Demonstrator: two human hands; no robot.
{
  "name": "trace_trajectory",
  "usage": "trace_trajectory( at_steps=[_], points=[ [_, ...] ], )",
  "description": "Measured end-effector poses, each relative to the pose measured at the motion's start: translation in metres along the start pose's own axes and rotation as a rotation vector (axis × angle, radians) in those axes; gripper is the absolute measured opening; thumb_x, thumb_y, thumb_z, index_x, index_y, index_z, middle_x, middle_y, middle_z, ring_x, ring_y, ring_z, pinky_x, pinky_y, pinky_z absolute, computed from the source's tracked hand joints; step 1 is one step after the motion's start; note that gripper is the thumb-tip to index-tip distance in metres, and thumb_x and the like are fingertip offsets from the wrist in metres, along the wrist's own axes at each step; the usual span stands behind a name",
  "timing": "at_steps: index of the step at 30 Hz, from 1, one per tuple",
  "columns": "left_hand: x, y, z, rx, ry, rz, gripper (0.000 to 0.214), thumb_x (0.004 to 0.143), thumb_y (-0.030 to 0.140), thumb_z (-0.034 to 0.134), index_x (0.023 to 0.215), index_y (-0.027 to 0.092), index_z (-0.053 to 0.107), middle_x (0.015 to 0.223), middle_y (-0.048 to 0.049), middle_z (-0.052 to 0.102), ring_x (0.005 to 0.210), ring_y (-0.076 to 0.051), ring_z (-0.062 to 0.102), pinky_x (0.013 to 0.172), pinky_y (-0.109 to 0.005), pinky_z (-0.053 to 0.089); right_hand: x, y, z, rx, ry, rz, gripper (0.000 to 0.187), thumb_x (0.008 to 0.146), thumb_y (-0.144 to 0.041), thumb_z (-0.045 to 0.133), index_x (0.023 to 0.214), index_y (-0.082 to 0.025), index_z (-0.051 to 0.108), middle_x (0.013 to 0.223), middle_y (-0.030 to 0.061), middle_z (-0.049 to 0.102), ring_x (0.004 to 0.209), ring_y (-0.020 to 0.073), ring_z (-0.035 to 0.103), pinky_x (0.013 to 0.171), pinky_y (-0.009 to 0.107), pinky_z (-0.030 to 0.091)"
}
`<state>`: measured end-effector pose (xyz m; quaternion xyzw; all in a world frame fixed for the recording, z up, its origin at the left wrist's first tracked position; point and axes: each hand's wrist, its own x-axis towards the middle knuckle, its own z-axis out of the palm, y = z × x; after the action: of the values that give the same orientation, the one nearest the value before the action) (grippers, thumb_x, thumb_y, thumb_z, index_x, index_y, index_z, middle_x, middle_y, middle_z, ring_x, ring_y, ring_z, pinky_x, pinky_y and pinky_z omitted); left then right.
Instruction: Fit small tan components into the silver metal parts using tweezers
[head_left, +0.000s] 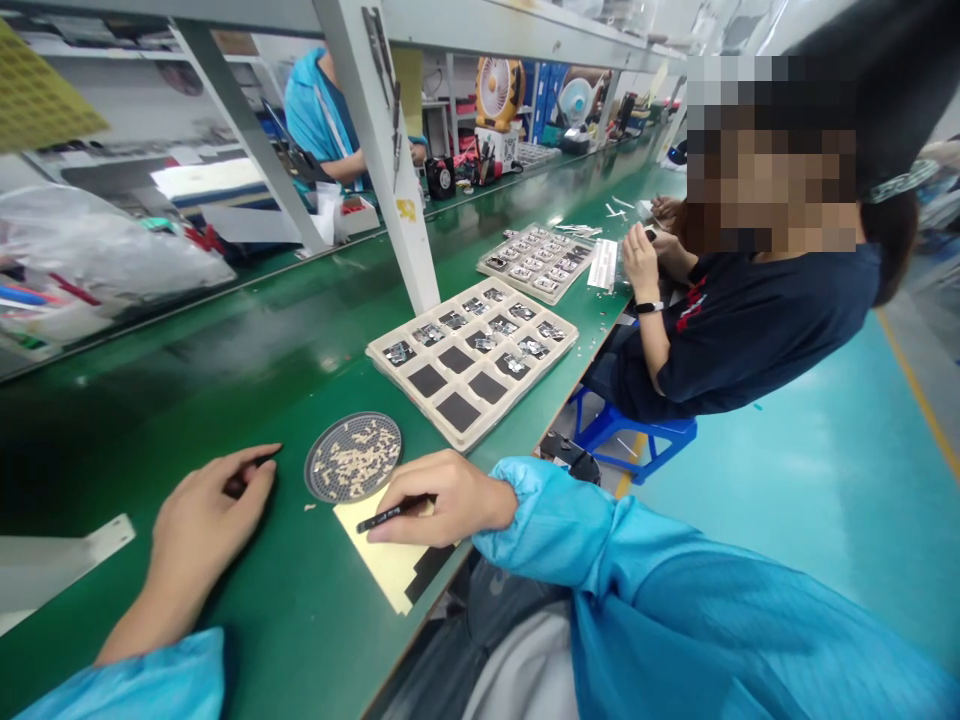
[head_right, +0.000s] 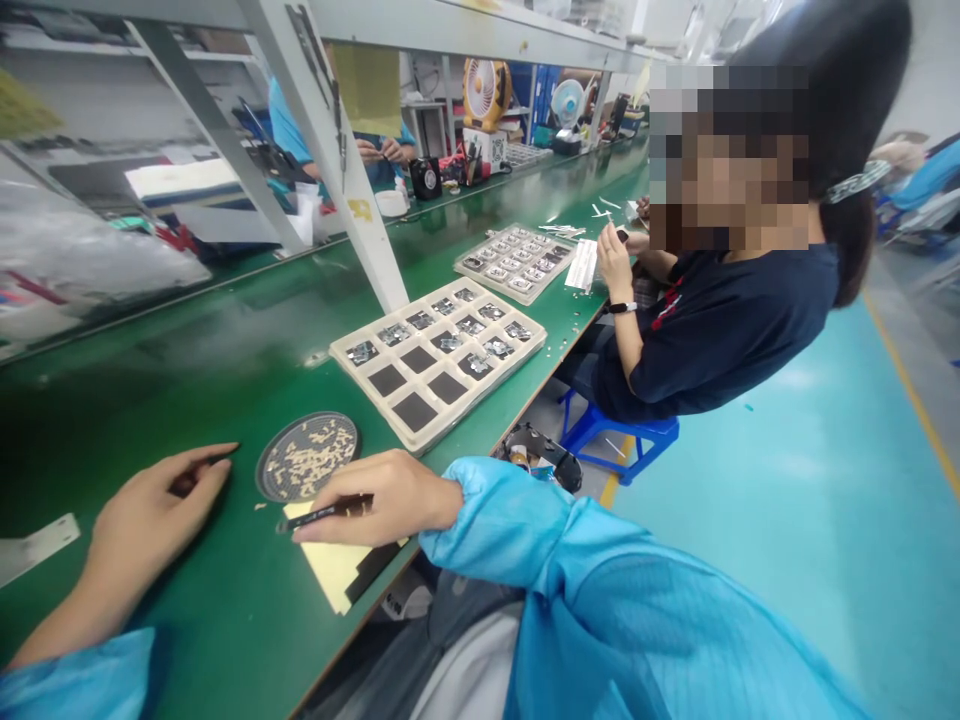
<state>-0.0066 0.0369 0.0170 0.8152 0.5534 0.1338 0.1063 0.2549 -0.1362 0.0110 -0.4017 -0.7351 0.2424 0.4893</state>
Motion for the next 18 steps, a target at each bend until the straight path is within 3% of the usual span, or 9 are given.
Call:
trace_trajectory(
  at_steps=[8,12,18],
  points=[
    [-0.001,0.0012,-0.0019,0.007,-0.007,-0.034,0.046,0.099,0.053,0.047,0.126,0.027,0.074,0.105,-0.0038,0.071,0.093,-0.023,0.064,0.072,-0.03,0.045,-0.0053,0.0073,-0.0013,0.098,-0.023,-0.079,0.044,0.093,-0.057,0.075,0.082,-0.015,0.066,0.077,0.0078,0.07,0.065,0.0115,0.059,0.064,0.026,0.05],
    [-0.0003,0.0011,-0.0011,0.003,-0.005,-0.036,0.045,0.099,0.052,0.048,0.126,0.027,0.074,0.104,-0.0036,0.071,0.092,-0.022,0.064,0.072,-0.03,0.045,-0.0043,0.0054,-0.002,0.063,-0.039,-0.036,0.044,0.092,-0.057,0.076,0.082,-0.016,0.065,0.076,0.0057,0.068,0.063,0.0105,0.056,0.063,0.026,0.048],
    [-0.0008,0.0023,-0.0009,-0.001,0.007,-0.015,0.046,0.099,0.052,0.048,0.126,0.026,0.075,0.102,-0.0041,0.071,0.09,-0.022,0.063,0.071,-0.03,0.045,-0.0031,0.0009,-0.0013,0.049,0.037,-0.025,0.046,0.093,-0.059,0.073,0.079,-0.016,0.064,0.068,0.0016,0.061,0.06,0.0095,0.05,0.059,0.026,0.043]
  ],
)
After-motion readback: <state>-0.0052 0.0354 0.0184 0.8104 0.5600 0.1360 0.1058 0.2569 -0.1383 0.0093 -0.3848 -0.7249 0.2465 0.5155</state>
